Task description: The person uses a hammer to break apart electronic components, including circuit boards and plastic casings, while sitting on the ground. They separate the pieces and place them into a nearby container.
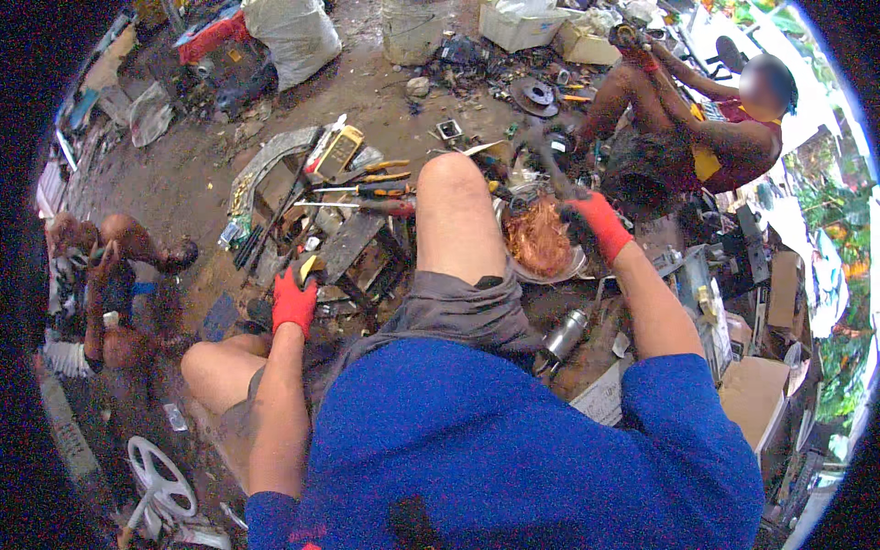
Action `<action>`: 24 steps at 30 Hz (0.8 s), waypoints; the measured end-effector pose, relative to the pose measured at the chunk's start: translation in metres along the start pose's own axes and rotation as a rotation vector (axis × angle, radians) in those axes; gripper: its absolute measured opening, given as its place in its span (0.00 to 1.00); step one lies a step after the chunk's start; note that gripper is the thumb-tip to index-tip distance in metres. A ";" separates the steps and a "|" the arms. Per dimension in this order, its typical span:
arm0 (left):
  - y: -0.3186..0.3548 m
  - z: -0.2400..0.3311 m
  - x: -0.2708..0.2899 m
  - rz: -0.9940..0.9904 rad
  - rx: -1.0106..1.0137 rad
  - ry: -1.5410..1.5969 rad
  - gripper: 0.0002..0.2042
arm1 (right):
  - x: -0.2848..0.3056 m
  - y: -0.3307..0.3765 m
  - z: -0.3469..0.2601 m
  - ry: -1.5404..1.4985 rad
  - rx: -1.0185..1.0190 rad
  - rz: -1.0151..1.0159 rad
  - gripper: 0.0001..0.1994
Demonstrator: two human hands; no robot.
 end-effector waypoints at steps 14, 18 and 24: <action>0.003 0.001 0.006 -0.015 -0.012 0.008 0.29 | 0.003 -0.001 0.074 -0.764 0.003 0.038 0.17; 0.003 0.008 0.011 0.021 -0.030 -0.040 0.26 | 0.000 0.023 -0.032 -1.042 0.232 -0.314 0.19; 0.009 0.009 0.011 0.035 0.035 -0.063 0.31 | -0.008 0.049 -0.098 -1.125 0.293 -0.641 0.16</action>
Point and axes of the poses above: each hand's wrist, its own y-axis away from the middle knuckle, its own x-axis out of the back of the hand, z = x × y, the point moved 5 cm from there along -y, towards the middle knuckle, and after that the axes turned 6 degrees about y, right-handed, at the moved point
